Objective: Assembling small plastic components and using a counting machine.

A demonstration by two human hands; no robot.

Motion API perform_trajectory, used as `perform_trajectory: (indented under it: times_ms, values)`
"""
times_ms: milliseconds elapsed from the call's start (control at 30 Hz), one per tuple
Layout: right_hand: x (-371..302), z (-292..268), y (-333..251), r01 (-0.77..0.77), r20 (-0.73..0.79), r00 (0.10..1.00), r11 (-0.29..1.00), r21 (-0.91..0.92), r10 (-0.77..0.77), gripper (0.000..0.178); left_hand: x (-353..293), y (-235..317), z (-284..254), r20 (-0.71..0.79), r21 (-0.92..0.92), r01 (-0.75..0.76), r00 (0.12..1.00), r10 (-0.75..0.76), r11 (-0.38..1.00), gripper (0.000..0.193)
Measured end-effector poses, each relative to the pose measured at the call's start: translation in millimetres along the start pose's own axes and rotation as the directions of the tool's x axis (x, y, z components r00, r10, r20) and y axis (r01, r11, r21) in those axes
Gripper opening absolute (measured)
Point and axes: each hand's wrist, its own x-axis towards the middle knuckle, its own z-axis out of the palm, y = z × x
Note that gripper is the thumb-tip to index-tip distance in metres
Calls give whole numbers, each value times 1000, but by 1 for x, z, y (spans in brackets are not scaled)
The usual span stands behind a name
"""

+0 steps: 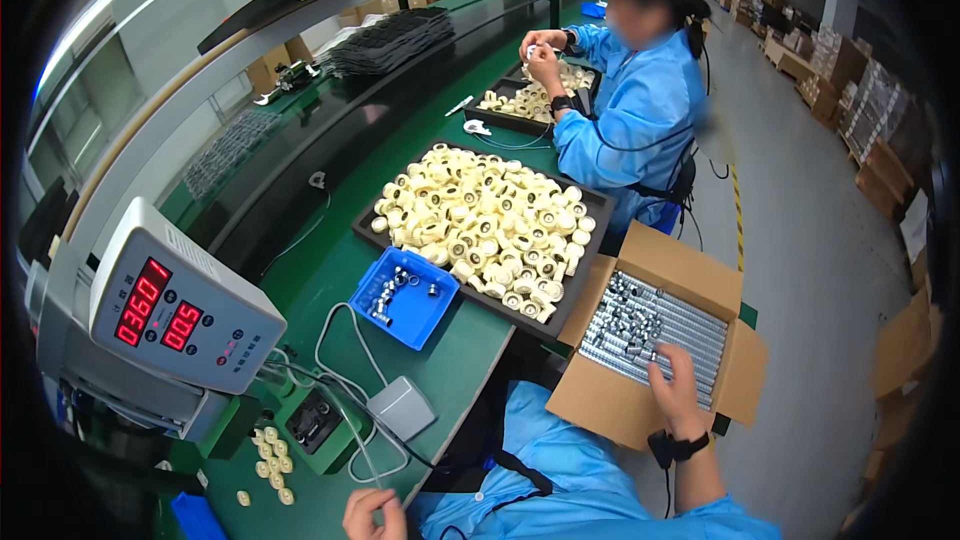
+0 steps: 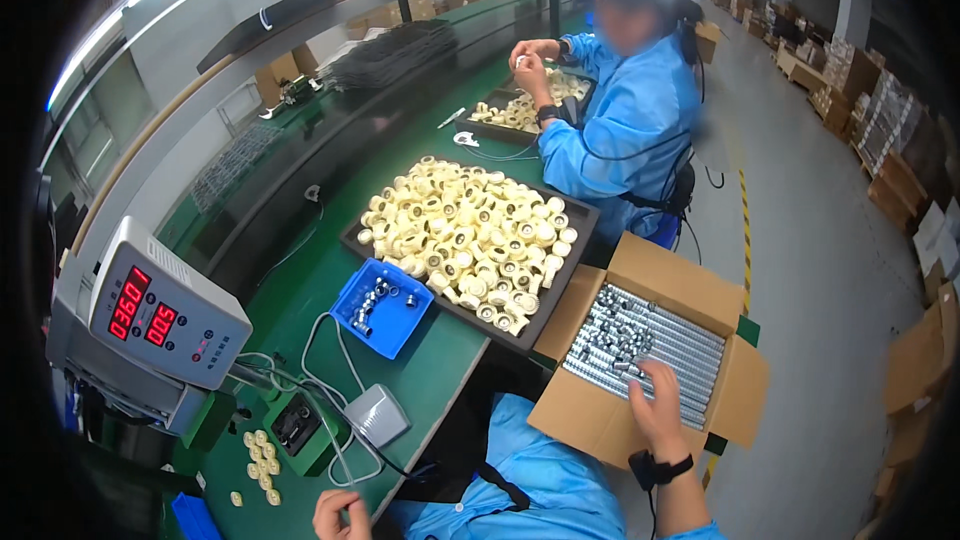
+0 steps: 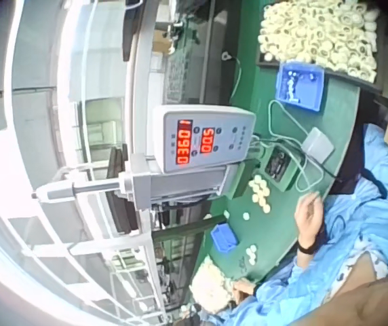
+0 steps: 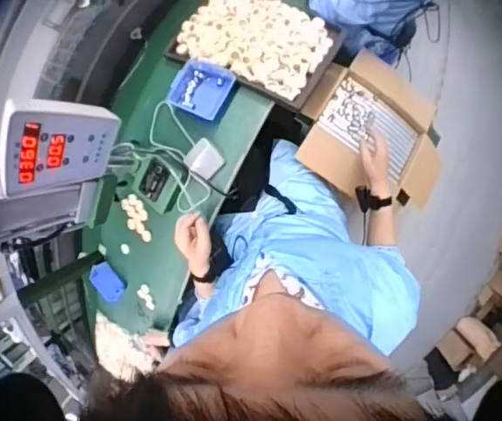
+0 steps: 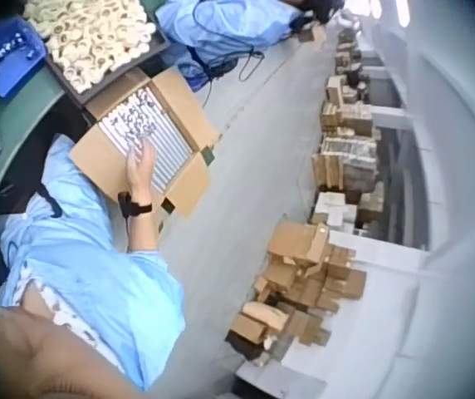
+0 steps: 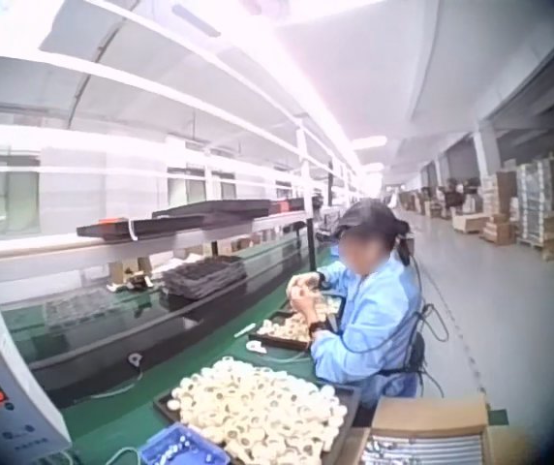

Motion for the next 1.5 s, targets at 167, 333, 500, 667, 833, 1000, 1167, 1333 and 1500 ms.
perform_trajectory:
  times_ms: [167, 333, 500, 667, 833, 1000, 1167, 1333, 1500]
  values:
    - [-25, 15, 41, -29, 17, 999, 996, -81, 31, 27, 66, 42, 63, 475, 127, -296, 856, 204, 947, 34]
    - [-6, 29, 64, 8, 63, 998, 1000, 6, -8, 30, 115, 73, 124, 663, 226, -389, 733, 152, 893, 46]
    - [14, 40, 84, -11, 123, 992, 1000, 13, 9, 30, 132, 85, 194, 765, 165, -318, 639, 82, 934, 48]
    - [15, 15, 84, -130, 135, 983, 991, 12, 127, 33, 117, 64, 286, 830, 102, -242, 556, 52, 965, 51]
    - [3, -25, 119, -232, 37, 972, 972, -35, 233, 36, 95, 25, 384, 854, 159, -255, 520, -3, 954, 55]
    - [47, -20, 136, -176, 180, 965, 980, -87, 190, 59, 98, 20, 412, 873, 370, -350, 448, -193, 861, 67]
    - [109, 2, 148, -64, 286, 950, 976, -210, 124, 66, 90, -15, 444, 846, 362, -414, 523, -107, 835, 70]
    - [121, 43, 156, -95, 174, 975, 970, -223, 135, 56, 89, -17, 449, 857, 281, -345, 511, -72, 895, 71]
    - [115, 64, 162, -5, 149, 988, 971, -238, 41, 44, 92, -27, 444, 849, 212, -354, 529, 8, 911, 70]
